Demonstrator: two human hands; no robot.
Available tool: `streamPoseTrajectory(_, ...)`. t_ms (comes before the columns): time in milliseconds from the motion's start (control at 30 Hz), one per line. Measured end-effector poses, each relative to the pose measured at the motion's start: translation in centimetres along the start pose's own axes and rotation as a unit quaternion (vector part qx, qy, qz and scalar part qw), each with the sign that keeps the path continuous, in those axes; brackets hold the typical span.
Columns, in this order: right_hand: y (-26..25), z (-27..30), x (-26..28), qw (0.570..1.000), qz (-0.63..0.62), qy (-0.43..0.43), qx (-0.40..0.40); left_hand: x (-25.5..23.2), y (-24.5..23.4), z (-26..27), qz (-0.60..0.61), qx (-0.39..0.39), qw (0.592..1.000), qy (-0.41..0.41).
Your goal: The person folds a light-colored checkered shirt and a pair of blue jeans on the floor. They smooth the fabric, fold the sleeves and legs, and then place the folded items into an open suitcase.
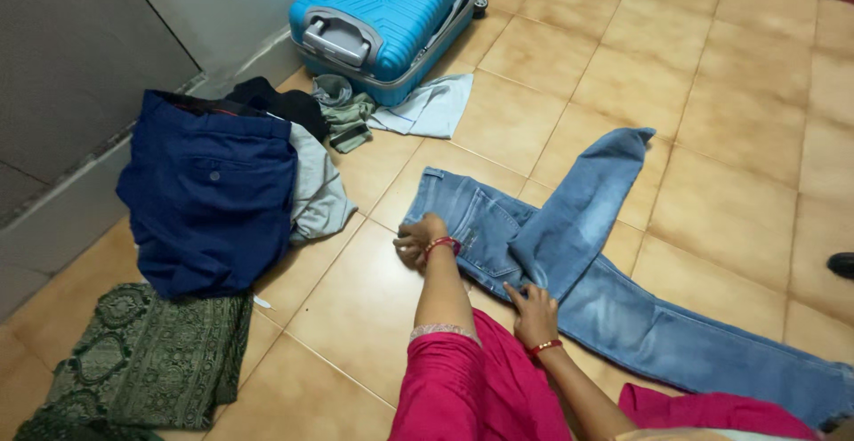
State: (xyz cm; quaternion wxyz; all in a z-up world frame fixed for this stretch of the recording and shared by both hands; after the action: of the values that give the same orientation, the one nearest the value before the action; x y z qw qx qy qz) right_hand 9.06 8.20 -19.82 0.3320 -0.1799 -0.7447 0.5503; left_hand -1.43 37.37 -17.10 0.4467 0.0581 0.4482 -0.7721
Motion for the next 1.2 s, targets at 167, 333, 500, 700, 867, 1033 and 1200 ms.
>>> streamPoseTrajectory(167, 0.2, -0.6, 0.1, 0.999, -0.001, 0.027, 0.042, 0.0, 0.7, -0.6, 0.057, 0.083, 0.995, -0.007)
streamPoseTrajectory(333, 1.7, -1.8, -0.3, 0.994, -0.028, 0.054, 0.086, -2.5, 0.6, -1.6, 0.091, 0.097, 0.989, 0.066)
streamPoseTrajectory(500, 2.3, -3.4, 3.5, 0.974, -0.198, -0.106, 0.033, -7.6, -2.6, 0.4, 0.144, -0.015, 0.971, 0.192)
streamPoseTrajectory(700, 6.5, -3.4, 6.8, 0.965, -0.198, -0.144, 0.096, -6.8, -9.6, 3.0, 0.156, -0.275, 0.914, 0.255)
streamPoseTrajectory(867, 7.0, -5.6, 5.1, 0.909, -0.378, -0.104, 0.144, -9.4, -2.1, 3.0, 0.010, -0.044, 0.939, 0.341)
streamPoseTrajectory(1033, 2.2, -10.9, -6.1, 0.874, -0.468, 0.111, -0.074, -7.0, 7.0, 2.3, -0.202, 0.192, 0.921, 0.273)
streamPoseTrajectory(1200, 0.3, -14.4, -15.8, 0.756, -0.550, 0.329, -0.134, -4.8, 9.8, 1.2, -0.245, 0.239, 0.912, 0.228)
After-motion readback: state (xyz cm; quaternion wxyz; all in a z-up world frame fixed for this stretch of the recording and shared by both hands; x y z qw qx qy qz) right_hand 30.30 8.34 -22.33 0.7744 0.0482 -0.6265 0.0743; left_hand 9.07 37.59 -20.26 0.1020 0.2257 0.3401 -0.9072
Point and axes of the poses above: each hand's wrist, its own z-axis away from the middle knuckle, its own y-axis out of the palm, x = y × z, the point moved 10 cm from there along -z, towards the middle knuckle, and after that the axes turned 3 degrees about -z, right-handed, at the moved point
